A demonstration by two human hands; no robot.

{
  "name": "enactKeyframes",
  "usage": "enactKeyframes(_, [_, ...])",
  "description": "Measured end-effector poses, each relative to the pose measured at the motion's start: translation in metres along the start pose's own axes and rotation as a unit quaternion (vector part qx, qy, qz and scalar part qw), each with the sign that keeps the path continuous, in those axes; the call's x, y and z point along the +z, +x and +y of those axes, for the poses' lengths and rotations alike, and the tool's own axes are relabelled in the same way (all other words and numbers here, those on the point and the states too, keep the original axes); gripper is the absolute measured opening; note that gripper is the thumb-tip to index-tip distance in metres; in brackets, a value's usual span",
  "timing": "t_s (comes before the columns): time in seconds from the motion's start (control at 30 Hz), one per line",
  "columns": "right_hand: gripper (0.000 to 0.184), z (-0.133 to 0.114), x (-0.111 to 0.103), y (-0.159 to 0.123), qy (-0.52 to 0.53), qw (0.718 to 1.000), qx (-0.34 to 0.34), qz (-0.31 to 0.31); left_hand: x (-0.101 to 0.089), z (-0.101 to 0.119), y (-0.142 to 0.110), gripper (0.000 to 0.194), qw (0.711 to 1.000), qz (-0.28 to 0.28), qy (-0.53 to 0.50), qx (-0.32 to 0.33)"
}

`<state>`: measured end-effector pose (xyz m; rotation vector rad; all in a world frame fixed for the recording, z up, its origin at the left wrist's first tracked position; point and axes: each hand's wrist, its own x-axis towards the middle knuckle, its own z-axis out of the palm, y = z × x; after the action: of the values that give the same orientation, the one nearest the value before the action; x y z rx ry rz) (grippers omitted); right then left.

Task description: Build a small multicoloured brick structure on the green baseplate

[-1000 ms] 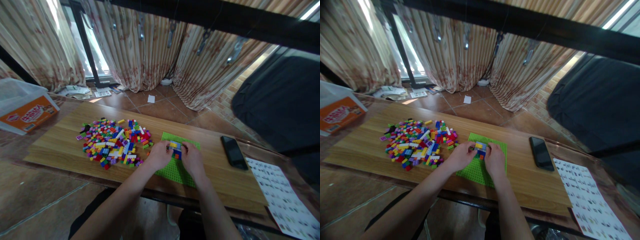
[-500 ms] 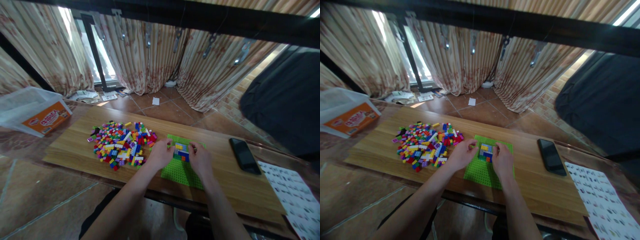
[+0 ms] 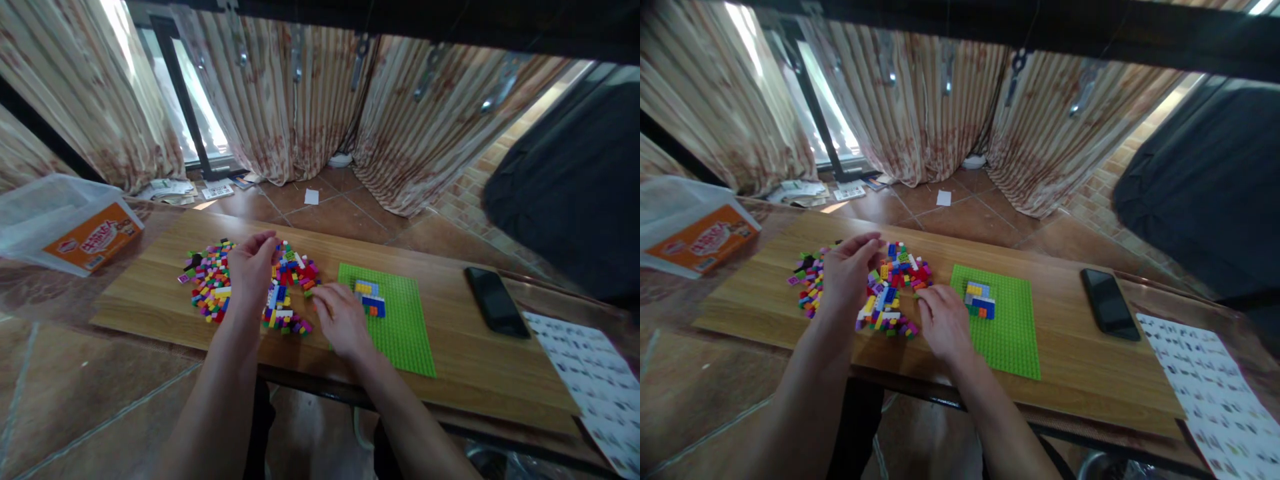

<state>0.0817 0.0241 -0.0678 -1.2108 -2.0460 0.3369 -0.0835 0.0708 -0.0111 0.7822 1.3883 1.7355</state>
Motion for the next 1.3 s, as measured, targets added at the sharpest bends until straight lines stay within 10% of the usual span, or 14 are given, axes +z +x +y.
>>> enactKeyframes(0.4, [0.032,-0.034,0.042,0.015,0.039,0.995,0.013,-0.092,-0.019,0.011,0.007,0.024,0.995,0.002,-0.09,-0.041])
enactKeyframes(0.93, [0.026,-0.021,0.041,0.018,0.101,0.986,0.131,0.012,-0.028,0.014,0.01,0.022,0.995,-0.006,-0.083,-0.054])
enactKeyframes(1.1, [0.023,-0.014,0.035,0.019,0.358,0.895,0.262,0.048,-0.027,0.008,0.009,0.018,0.991,-0.102,0.079,-0.029])
enactKeyframes(1.3, [0.028,-0.009,0.017,0.022,0.517,0.791,0.318,0.072,-0.012,-0.003,-0.003,0.018,0.91,-0.324,0.256,0.022])
